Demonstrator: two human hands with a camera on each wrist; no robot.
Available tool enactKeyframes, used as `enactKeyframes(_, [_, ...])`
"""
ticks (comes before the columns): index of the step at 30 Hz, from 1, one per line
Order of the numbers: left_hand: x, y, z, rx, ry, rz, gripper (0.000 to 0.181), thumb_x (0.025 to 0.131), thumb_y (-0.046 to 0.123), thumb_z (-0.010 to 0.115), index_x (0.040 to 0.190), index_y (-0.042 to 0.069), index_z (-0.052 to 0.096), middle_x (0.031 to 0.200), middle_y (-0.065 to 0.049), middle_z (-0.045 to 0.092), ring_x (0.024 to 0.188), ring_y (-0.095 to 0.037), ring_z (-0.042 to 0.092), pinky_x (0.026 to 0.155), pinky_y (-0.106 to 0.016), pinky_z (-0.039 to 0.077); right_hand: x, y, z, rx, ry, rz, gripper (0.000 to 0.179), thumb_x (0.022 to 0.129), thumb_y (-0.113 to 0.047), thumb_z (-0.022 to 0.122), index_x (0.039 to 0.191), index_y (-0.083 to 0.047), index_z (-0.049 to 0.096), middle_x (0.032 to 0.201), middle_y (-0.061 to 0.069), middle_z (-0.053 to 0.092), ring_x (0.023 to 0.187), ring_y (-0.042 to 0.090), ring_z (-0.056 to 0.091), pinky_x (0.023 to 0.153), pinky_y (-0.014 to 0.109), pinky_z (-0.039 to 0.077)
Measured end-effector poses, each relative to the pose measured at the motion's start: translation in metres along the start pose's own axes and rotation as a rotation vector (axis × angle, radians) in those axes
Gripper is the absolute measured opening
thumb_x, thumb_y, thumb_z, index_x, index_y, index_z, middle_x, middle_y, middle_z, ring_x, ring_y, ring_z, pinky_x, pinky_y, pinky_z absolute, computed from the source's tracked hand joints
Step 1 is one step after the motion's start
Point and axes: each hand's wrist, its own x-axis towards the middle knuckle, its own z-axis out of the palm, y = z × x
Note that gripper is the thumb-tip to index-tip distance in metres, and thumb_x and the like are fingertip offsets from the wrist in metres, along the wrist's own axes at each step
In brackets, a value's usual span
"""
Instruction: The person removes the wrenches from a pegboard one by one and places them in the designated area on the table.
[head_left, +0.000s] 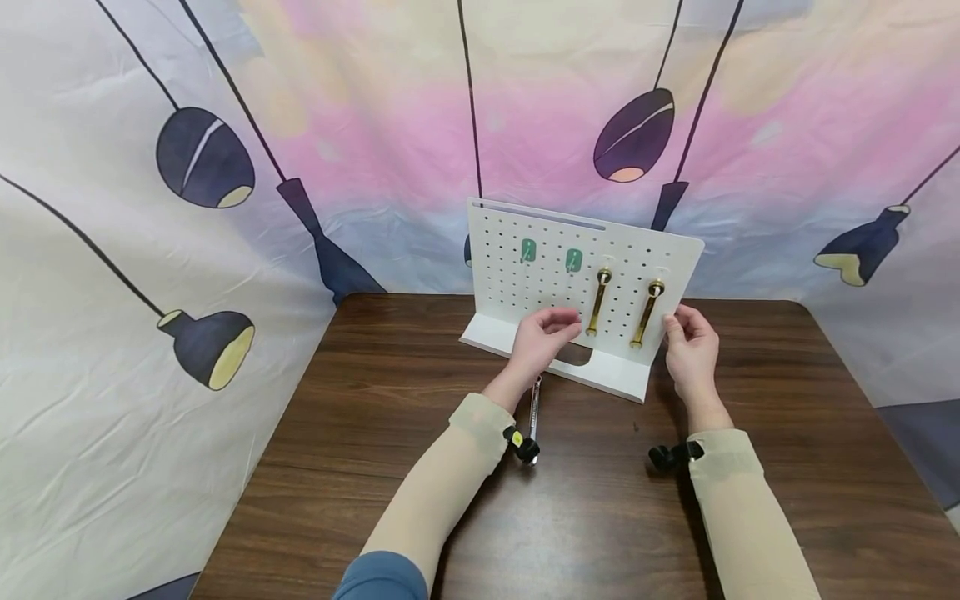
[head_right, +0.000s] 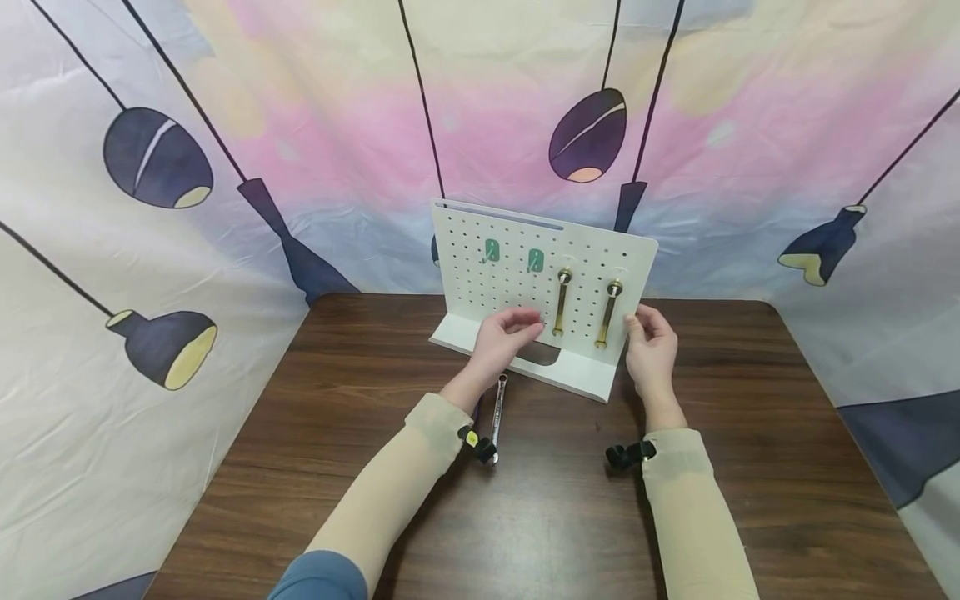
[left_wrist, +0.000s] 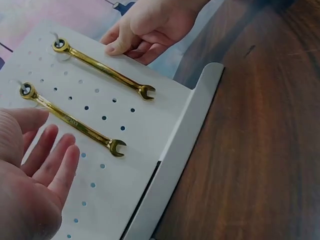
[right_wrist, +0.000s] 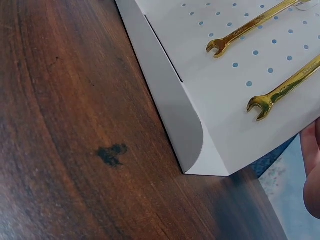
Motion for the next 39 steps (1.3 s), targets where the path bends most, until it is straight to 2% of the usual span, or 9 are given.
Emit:
enactKeyframes(5, [0.011, 0.003, 0.008, -0.025, 0.031, 0.016, 0.028, 0.094, -0.001, 0.08, 0.121, 0.002, 0.077, 0.11, -0.004, 0.079, 0.101, -0.014, 0.074, 0.09, -0.027, 0.062, -0.001, 0.0, 0.0, 0.009, 0.001, -0.01, 0.024, 0.107, -0.012, 0.068, 0.123, 0.005, 0.068, 0.087, -0.008, 0.057, 0.083, 0.008, 0.054, 0.074, 0.016, 0.05])
enactKeyframes(12, [0.021, 0.006, 0.018, -0.06, 0.04, 0.041, 0.032, 0.093, -0.004, 0.08, 0.124, 0.002, 0.076, 0.112, -0.007, 0.079, 0.103, -0.014, 0.074, 0.093, -0.027, 0.061, -0.002, 0.0, 0.0, 0.009, 0.006, -0.012, 0.018, 0.107, -0.013, 0.068, 0.119, -0.001, 0.072, 0.088, -0.009, 0.058, 0.084, 0.009, 0.055, 0.075, 0.017, 0.051])
enactKeyframes(18, [0.025, 0.006, 0.023, -0.058, 0.048, 0.06, 0.032, 0.094, -0.004, 0.079, 0.125, 0.0, 0.075, 0.116, -0.01, 0.078, 0.104, -0.013, 0.074, 0.094, -0.026, 0.06, -0.002, 0.001, -0.001, 0.005, 0.007, -0.029, 0.021, 0.107, -0.012, 0.067, 0.12, 0.005, 0.069, 0.088, -0.009, 0.057, 0.082, 0.008, 0.054, 0.072, 0.014, 0.049])
enactKeyframes(22, [0.028, 0.005, 0.026, -0.047, 0.044, 0.067, 0.03, 0.094, -0.003, 0.079, 0.124, 0.0, 0.075, 0.115, -0.009, 0.078, 0.103, -0.012, 0.073, 0.094, -0.025, 0.06, -0.001, 0.002, -0.001, 0.03, 0.016, -0.036, 0.016, 0.107, -0.01, 0.067, 0.117, 0.001, 0.071, 0.087, -0.007, 0.058, 0.081, 0.007, 0.054, 0.071, 0.015, 0.05])
enactKeyframes(26, [0.03, 0.005, 0.03, -0.06, 0.043, 0.061, 0.03, 0.094, -0.005, 0.079, 0.124, -0.002, 0.074, 0.114, -0.01, 0.078, 0.1, -0.009, 0.073, 0.094, -0.025, 0.06, -0.003, -0.001, -0.001, 0.035, 0.01, -0.023, 0.018, 0.107, -0.01, 0.067, 0.119, 0.004, 0.07, 0.087, -0.008, 0.058, 0.082, 0.007, 0.054, 0.073, 0.016, 0.051])
enactKeyframes(32, [0.032, 0.003, 0.034, -0.075, 0.057, 0.043, 0.029, 0.093, -0.005, 0.08, 0.122, -0.002, 0.075, 0.114, -0.009, 0.078, 0.099, -0.009, 0.072, 0.093, -0.025, 0.06, -0.014, -0.027, 0.0, 0.005, -0.02, 0.014, 0.026, 0.108, -0.005, 0.062, 0.126, 0.013, 0.064, 0.086, -0.01, 0.056, 0.083, 0.005, 0.053, 0.077, 0.02, 0.053])
enactKeyframes(39, [0.033, 0.002, 0.038, -0.1, 0.065, 0.015, 0.029, 0.091, -0.007, 0.08, 0.12, -0.002, 0.076, 0.115, -0.008, 0.077, 0.101, -0.014, 0.073, 0.092, -0.026, 0.06, -0.014, -0.028, 0.0, 0.004, -0.023, 0.026, 0.027, 0.108, -0.006, 0.063, 0.127, 0.014, 0.064, 0.088, -0.01, 0.057, 0.084, 0.006, 0.053, 0.078, 0.019, 0.053])
